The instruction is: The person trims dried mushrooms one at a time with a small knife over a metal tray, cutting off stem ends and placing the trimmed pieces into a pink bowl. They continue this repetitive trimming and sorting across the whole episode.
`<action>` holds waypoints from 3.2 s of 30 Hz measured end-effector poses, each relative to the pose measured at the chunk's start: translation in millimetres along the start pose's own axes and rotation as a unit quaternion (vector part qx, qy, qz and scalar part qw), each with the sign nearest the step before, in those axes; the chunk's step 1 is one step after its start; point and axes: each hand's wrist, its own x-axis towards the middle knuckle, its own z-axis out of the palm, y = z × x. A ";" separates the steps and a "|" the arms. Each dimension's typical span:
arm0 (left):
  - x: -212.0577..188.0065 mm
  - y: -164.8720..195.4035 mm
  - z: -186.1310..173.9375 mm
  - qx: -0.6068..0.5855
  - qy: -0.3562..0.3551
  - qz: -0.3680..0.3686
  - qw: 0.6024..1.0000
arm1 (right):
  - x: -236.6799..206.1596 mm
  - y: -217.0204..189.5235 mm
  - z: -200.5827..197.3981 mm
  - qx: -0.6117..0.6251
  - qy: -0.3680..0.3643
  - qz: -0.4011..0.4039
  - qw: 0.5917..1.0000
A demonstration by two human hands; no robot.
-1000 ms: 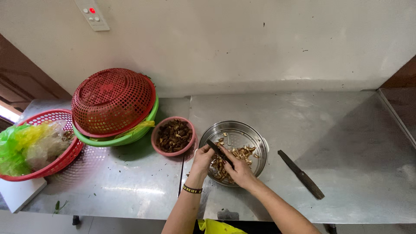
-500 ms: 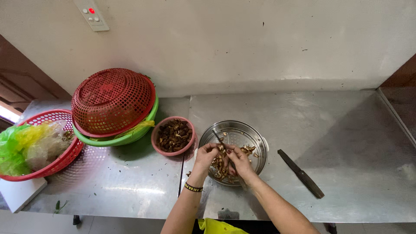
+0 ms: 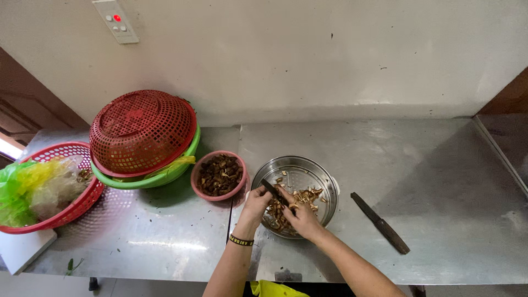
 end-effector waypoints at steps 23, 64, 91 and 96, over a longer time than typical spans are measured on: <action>-1.4 -5.6 8.8 0.014 0.084 0.037 0.996 | 10.5 17.9 -24.1 0.334 0.106 0.257 0.901; -6.7 -1.7 17.1 0.128 0.090 0.125 0.980 | 15.3 6.9 -6.5 0.221 0.006 0.208 0.953; 1.0 3.4 1.6 0.218 0.054 0.108 0.968 | -3.0 8.7 -10.5 0.162 -0.049 0.138 0.976; -7.6 7.3 1.6 0.418 0.166 0.260 0.854 | -0.7 0.9 -25.7 0.210 -0.029 0.206 0.955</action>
